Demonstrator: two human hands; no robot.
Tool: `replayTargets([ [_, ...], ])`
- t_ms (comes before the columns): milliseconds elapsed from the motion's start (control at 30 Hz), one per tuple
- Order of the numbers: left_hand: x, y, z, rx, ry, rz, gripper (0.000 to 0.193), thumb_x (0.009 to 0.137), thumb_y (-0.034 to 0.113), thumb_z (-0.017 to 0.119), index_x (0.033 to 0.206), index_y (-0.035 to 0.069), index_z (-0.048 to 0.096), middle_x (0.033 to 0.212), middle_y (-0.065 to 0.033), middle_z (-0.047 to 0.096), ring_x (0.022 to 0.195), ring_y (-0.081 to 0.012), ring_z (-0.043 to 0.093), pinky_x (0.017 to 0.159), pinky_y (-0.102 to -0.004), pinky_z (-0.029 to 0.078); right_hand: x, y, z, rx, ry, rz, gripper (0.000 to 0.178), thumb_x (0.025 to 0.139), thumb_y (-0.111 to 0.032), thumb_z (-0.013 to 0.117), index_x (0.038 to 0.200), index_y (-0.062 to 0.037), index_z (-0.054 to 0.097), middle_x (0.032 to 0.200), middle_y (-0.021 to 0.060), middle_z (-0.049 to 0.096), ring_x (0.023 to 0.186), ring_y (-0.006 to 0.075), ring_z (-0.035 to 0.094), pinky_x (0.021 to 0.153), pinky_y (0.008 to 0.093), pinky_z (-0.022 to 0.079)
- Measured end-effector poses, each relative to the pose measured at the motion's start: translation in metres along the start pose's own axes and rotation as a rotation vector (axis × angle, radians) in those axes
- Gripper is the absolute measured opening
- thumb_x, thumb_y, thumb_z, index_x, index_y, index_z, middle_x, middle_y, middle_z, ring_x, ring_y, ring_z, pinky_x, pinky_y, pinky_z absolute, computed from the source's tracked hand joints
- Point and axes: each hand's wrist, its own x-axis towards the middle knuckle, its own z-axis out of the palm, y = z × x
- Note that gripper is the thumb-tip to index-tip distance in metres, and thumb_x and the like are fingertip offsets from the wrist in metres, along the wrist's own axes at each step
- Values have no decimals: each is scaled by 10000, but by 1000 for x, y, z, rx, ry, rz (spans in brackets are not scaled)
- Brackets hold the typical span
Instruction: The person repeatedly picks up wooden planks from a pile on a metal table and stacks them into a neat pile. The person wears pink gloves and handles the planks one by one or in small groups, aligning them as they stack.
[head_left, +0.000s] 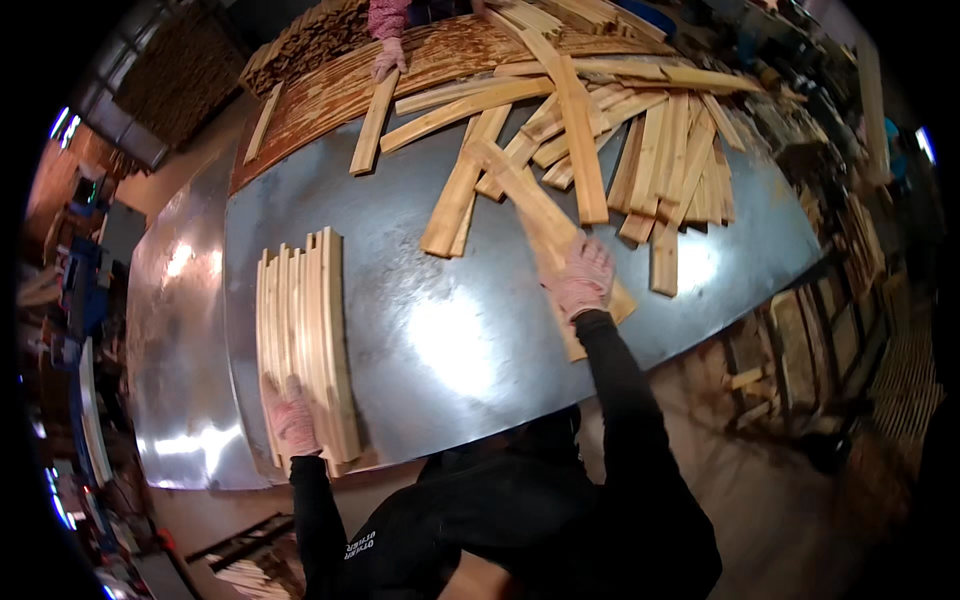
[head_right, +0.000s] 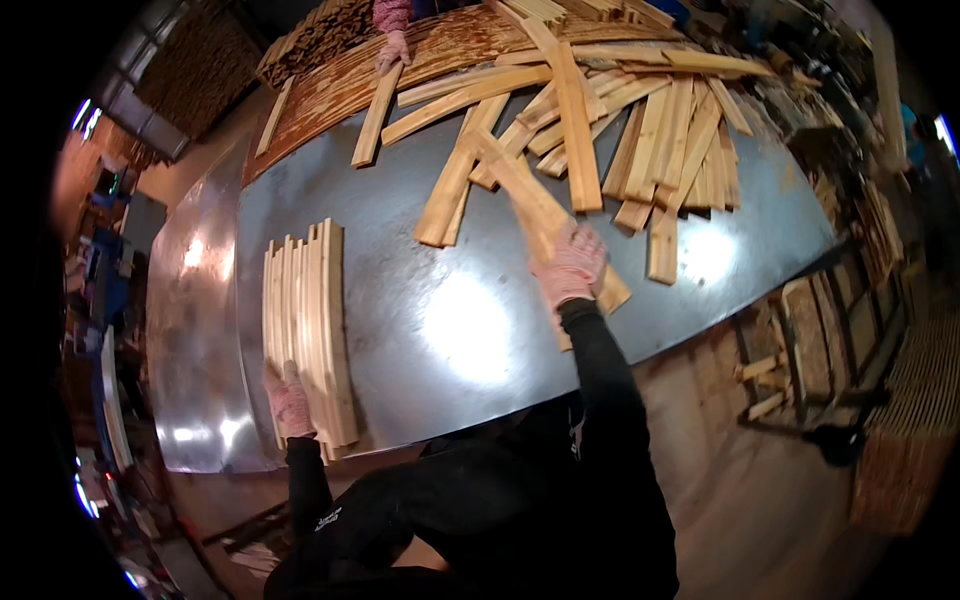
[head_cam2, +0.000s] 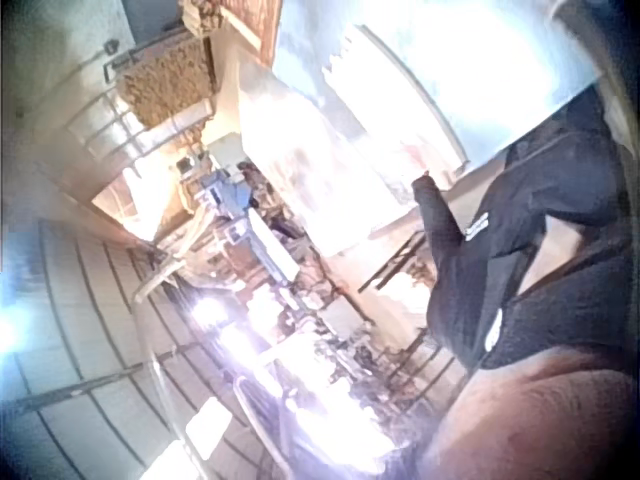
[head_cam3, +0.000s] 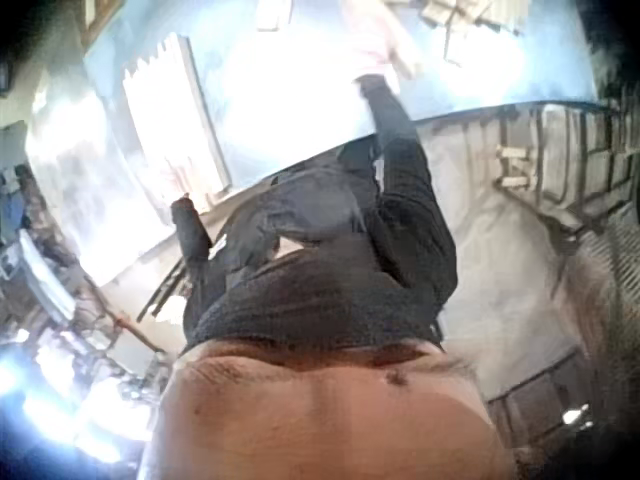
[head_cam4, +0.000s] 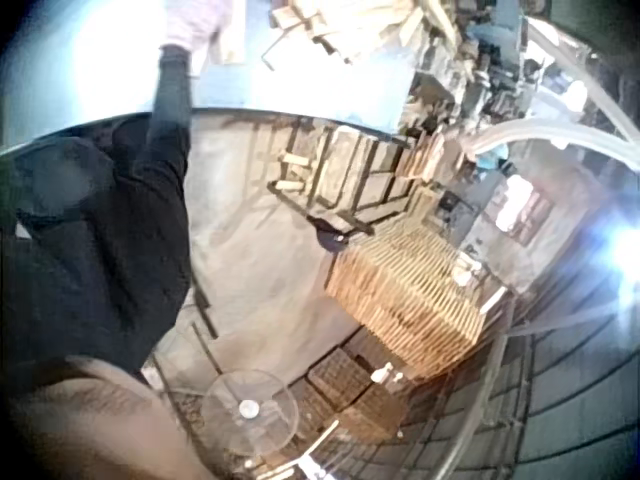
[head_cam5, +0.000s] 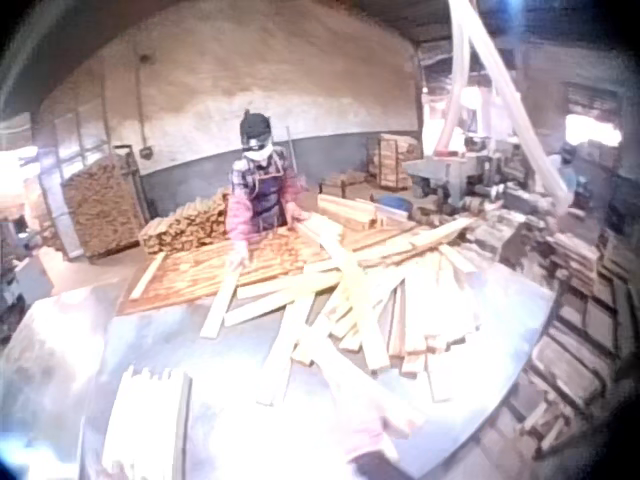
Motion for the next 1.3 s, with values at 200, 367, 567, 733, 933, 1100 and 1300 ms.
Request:
replayTargets([
  [200, -148, 218, 187, -1146, -869, -640, 411, 1008, 321, 562, 1288, 22, 592, 981, -88, 654, 838, -152, 619, 736, -262, 527, 20, 77, -15, 445, -852, -30, 402, 1035, -371, 486, 1186, -25, 623, 995, 149, 722, 795, 293, 712, 759, 364, 587],
  [367, -156, 299, 202, -1326, -1132, -791, 494, 932, 277, 653, 1321, -18, 576, 1121, -110, 690, 1014, -210, 673, 908, -357, 565, 88, 106, 6, 50, 61, -196, 600, 923, -420, 606, 1360, -22, 503, 1296, 225, 608, 1122, 396, 628, 943, 474, 512],
  [567, -122, 321, 183, -649, -827, -314, 454, 903, 195, 613, 1296, -33, 587, 1059, -95, 700, 978, -157, 651, 859, -326, 535, 189, 154, 25, 198, -323, 355, 984, 791, -372, 735, 1548, -44, 198, 1383, 299, 513, 1235, 468, 549, 1000, 501, 484],
  [733, -12, 314, 215, 248, -342, -66, 517, 903, 340, 623, 1374, 142, 547, 1168, -195, 667, 990, -330, 677, 855, -447, 541, 131, 147, 23, 282, -509, 304, 1019, 756, -319, 774, 1555, -67, 193, 1413, 272, 502, 1274, 455, 527, 1027, 504, 471],
  [933, 34, 349, 279, 679, -637, -37, 1102, 733, 444, 783, 1582, 121, 158, 1480, -250, 427, 1306, -401, 487, 1016, -516, 443, 36, 164, 32, 337, -332, 201, 1007, 744, -350, 784, 1547, -49, 256, 1440, 262, 474, 1320, 414, 479, 1098, 485, 404],
  [1100, 16, 307, 283, 478, -521, -75, 894, 743, 322, 774, 1473, 91, 313, 1148, -191, 643, 1080, -379, 647, 945, -505, 469, 20, 106, 12, -18, 1, -194, 951, 759, -375, 769, 1519, -18, 323, 1441, 255, 471, 1364, 382, 429, 1133, 478, 356],
  [1300, -140, 225, 215, -150, -672, -284, 831, 753, 290, 752, 1439, 12, 376, 1069, -200, 674, 986, -377, 688, 847, -479, 543, 29, 29, 46, 482, -457, -2, 864, 895, -483, 651, 1511, 28, 327, 1465, 277, 450, 1337, 424, 459, 1138, 470, 351],
])
